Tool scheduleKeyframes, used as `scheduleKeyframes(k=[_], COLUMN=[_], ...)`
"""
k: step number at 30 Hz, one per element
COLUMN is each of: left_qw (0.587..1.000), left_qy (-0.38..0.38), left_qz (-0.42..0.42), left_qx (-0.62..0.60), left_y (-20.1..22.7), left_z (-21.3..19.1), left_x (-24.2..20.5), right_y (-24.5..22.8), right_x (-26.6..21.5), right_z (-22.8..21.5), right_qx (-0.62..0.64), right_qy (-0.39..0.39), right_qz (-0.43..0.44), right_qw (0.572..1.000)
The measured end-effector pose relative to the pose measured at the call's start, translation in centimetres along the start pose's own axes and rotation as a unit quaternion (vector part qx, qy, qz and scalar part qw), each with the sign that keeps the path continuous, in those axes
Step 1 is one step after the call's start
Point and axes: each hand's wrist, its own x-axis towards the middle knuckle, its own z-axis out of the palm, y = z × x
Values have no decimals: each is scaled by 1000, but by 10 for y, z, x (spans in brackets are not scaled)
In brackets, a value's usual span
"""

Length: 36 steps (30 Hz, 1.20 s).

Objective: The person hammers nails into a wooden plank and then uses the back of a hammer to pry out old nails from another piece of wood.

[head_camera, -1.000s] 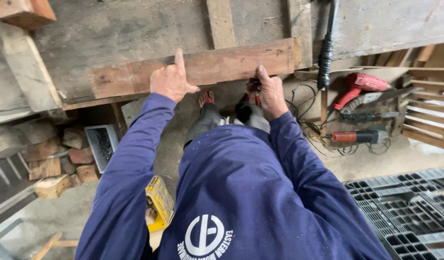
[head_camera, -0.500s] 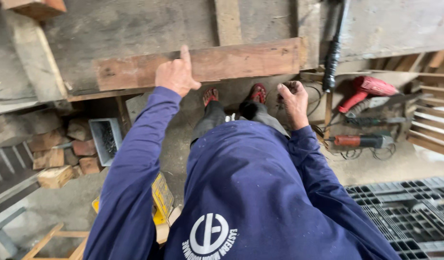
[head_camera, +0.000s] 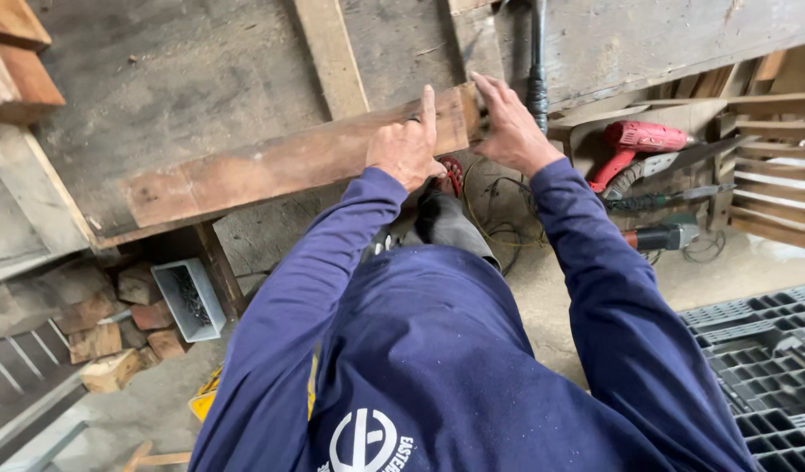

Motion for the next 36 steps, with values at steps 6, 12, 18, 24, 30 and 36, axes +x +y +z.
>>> scheduleKeyframes(k=[6,12,18,24,30,36], left_qw=[999,995,995,995,993,993], left_qy=[-10,-40,-57,-41,-43,-50], left_qz=[-33,-82,-77,-87,-102,-102], left_qx=[-4,-31,-11,-18,-27,-41], left_y=[11,29,34,41,44,39], left_z=[7,-8,-13,-10,-8,-8], left_x=[26,42,44,44,46,47], right_y=[16,20,25,28,27,26], right_x=[5,3,3,5,6,10], right_z=[4,4,-1,-2,0,-4], right_qx=[35,38,54,50,48,63], right_qy=[12,15,30,30,26,10], right_qz=[-2,14,-8,-11,1,9], right_qw=[999,999,998,998,999,998])
